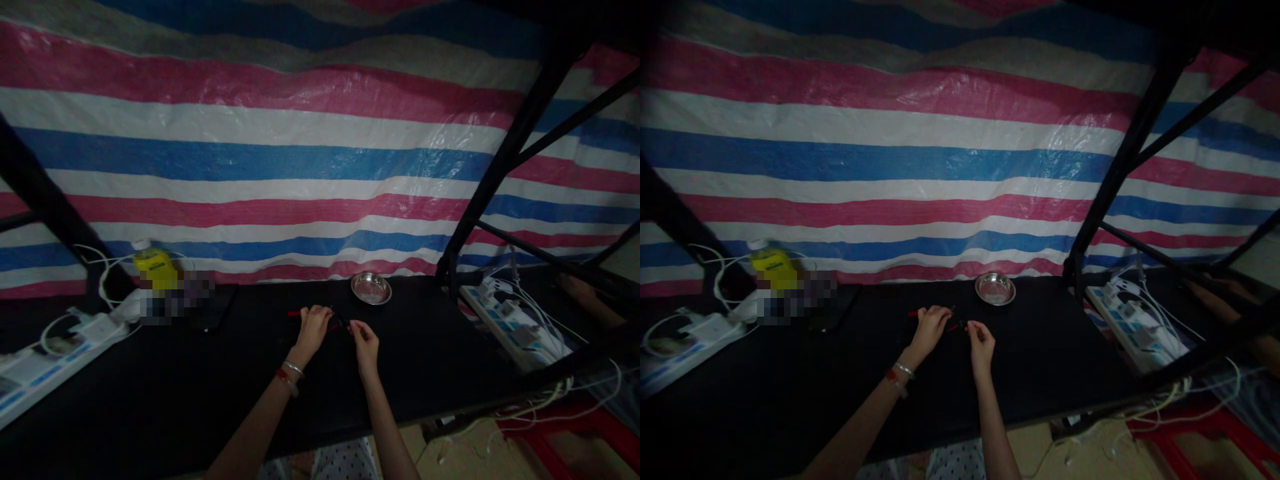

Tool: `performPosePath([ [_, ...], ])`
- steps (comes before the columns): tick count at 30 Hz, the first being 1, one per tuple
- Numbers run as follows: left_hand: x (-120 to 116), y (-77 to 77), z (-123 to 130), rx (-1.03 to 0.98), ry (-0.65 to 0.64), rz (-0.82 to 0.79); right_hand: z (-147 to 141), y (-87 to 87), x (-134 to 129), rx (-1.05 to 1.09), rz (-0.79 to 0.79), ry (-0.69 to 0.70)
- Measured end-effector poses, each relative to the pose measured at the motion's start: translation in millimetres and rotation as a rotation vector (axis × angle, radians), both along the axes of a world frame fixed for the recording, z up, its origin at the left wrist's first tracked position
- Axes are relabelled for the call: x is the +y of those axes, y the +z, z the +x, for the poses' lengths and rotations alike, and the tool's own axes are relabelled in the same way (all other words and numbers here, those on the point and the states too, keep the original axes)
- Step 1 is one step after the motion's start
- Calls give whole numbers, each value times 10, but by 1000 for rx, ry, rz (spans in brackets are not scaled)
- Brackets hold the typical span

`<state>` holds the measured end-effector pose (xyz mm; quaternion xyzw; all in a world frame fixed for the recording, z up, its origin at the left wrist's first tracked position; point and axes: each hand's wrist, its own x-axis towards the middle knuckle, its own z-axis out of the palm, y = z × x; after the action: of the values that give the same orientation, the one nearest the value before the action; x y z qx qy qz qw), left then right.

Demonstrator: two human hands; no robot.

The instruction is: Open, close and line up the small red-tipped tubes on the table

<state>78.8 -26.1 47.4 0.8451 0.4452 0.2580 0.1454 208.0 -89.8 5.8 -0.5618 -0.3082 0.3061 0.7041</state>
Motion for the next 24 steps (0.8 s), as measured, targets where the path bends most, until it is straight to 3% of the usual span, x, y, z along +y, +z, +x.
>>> performPosePath([
  [3,-103,117,-130,-325,48,-41,-66,292,-54,130,10,1],
  [6,-275,321,-305,-575,26,-94,-182,656,-114,170,60,88],
  [9,-463,556,-492,-675,52,-84,-319,985,-181,124,137,204],
  [12,-593,726,-644,-731,57,-39,-433,1201,-239,-5,177,282],
  [18,-646,820,-777,-747,33,31,-551,1311,-274,-268,213,290],
  [24,-631,816,-789,-705,29,75,-532,1267,-246,-299,207,200],
])
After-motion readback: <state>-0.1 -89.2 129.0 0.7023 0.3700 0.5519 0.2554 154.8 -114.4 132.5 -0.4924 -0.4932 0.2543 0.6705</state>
